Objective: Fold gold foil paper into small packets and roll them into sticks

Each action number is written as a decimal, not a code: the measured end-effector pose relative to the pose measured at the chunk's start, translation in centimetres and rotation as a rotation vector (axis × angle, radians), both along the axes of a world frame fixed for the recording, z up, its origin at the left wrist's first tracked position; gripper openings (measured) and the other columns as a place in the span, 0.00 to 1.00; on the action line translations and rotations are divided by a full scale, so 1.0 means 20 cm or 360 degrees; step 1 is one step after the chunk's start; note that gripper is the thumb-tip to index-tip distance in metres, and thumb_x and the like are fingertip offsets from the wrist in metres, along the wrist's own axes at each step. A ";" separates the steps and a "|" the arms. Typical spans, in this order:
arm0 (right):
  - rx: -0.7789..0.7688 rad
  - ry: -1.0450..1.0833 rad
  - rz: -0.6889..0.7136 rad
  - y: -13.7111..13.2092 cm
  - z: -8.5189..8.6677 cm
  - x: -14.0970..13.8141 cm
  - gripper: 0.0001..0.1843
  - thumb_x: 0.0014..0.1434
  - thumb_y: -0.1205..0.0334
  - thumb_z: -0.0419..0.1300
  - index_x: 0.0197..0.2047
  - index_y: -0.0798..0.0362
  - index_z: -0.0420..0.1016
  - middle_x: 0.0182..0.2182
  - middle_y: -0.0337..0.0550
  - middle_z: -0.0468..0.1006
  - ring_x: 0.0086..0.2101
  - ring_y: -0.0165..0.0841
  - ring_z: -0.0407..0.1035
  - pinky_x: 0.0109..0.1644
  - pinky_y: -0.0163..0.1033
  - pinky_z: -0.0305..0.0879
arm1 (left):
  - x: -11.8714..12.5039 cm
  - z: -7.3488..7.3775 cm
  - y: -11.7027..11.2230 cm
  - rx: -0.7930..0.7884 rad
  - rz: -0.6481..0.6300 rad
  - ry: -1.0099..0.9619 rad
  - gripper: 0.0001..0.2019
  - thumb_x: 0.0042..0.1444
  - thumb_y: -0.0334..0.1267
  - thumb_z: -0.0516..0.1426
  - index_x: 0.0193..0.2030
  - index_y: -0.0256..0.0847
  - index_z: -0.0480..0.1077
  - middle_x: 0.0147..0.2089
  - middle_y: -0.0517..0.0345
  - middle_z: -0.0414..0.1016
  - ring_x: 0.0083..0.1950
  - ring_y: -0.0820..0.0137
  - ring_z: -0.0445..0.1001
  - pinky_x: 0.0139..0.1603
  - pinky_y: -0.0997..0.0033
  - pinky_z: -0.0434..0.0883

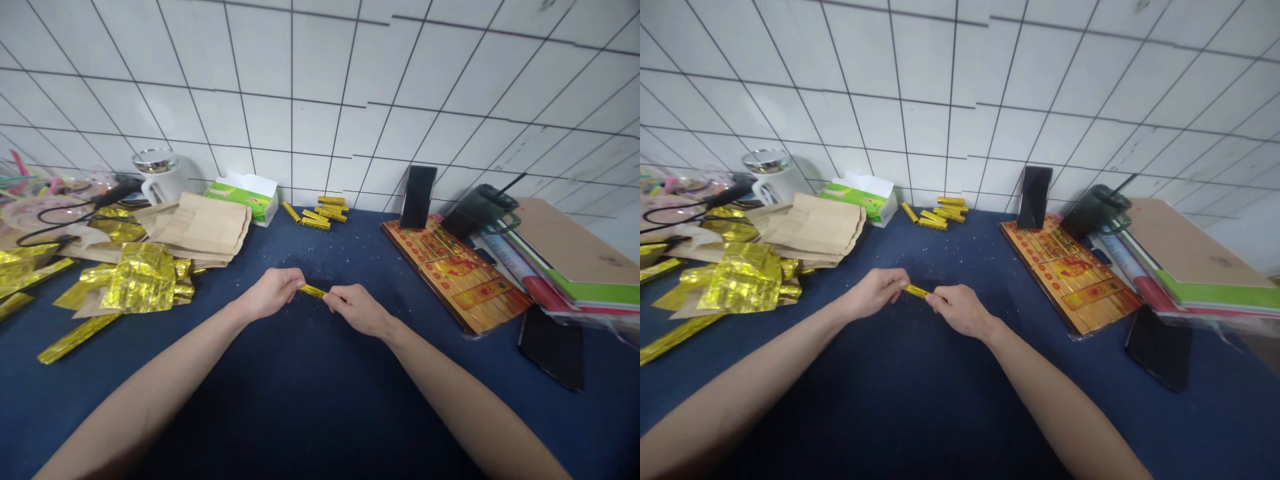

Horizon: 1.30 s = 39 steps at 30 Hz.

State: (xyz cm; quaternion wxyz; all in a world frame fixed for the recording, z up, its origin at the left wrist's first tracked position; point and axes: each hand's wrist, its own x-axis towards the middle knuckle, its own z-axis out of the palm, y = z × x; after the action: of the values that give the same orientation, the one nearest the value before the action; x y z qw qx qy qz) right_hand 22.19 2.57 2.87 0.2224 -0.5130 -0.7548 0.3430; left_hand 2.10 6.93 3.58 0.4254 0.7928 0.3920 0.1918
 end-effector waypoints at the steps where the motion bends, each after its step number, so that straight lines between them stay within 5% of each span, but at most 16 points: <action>1: 0.0031 0.0007 -0.0006 0.00 0.00 0.00 0.18 0.59 0.57 0.49 0.19 0.53 0.65 0.14 0.31 0.59 0.17 0.24 0.54 0.25 0.33 0.49 | 0.00 0.00 0.01 -0.0010 0.0014 -0.0010 0.12 0.57 0.40 0.47 0.24 0.39 0.61 0.18 0.66 0.60 0.21 0.77 0.58 0.25 0.78 0.57; 15: 0.0170 -0.0006 -0.0043 -0.03 -0.04 -0.02 0.19 0.61 0.56 0.47 0.22 0.53 0.64 0.17 0.33 0.63 0.20 0.26 0.59 0.28 0.33 0.52 | -0.01 -0.06 0.05 -0.0392 0.0118 -0.0344 0.10 0.53 0.42 0.52 0.27 0.37 0.64 0.18 0.66 0.63 0.17 0.79 0.59 0.18 0.81 0.55; 22: -0.0153 0.0393 -0.0140 -0.03 -0.04 0.00 0.23 0.62 0.51 0.43 0.25 0.54 0.68 0.17 0.34 0.64 0.20 0.26 0.59 0.27 0.32 0.55 | -0.01 -0.04 0.05 -0.0556 0.0119 -0.0665 0.09 0.49 0.38 0.56 0.35 0.34 0.68 0.26 0.62 0.68 0.24 0.78 0.66 0.28 0.76 0.66; 28: -0.0041 0.0212 -0.0195 -0.03 -0.05 -0.03 0.15 0.58 0.57 0.49 0.24 0.53 0.67 0.16 0.32 0.61 0.19 0.25 0.55 0.24 0.32 0.50 | 0.02 -0.04 0.02 -0.0708 0.0232 -0.0868 0.14 0.46 0.38 0.60 0.40 0.35 0.66 0.26 0.62 0.69 0.24 0.77 0.69 0.28 0.74 0.68; 33: 0.0085 0.0030 -0.0195 -0.04 -0.04 -0.06 0.16 0.58 0.55 0.50 0.22 0.52 0.63 0.16 0.32 0.59 0.19 0.25 0.54 0.24 0.33 0.48 | 0.06 -0.06 -0.02 -0.0739 0.0377 -0.0927 0.11 0.45 0.39 0.61 0.30 0.34 0.67 0.22 0.63 0.68 0.20 0.79 0.66 0.23 0.77 0.66; 39: 0.0251 -0.0056 -0.0072 -0.05 -0.07 -0.07 0.20 0.59 0.54 0.49 0.19 0.53 0.58 0.16 0.31 0.58 0.19 0.24 0.53 0.25 0.32 0.48 | 0.13 -0.06 -0.11 -0.0743 0.0322 -0.0841 0.08 0.42 0.35 0.62 0.26 0.33 0.69 0.20 0.61 0.69 0.20 0.79 0.66 0.22 0.78 0.66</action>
State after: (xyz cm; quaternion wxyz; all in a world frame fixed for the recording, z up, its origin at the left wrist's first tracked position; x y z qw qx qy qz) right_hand 20.72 1.57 1.43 0.2566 -0.5167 -0.7715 0.2684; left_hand 4.78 4.82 2.31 0.6603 0.5547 0.3783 0.3364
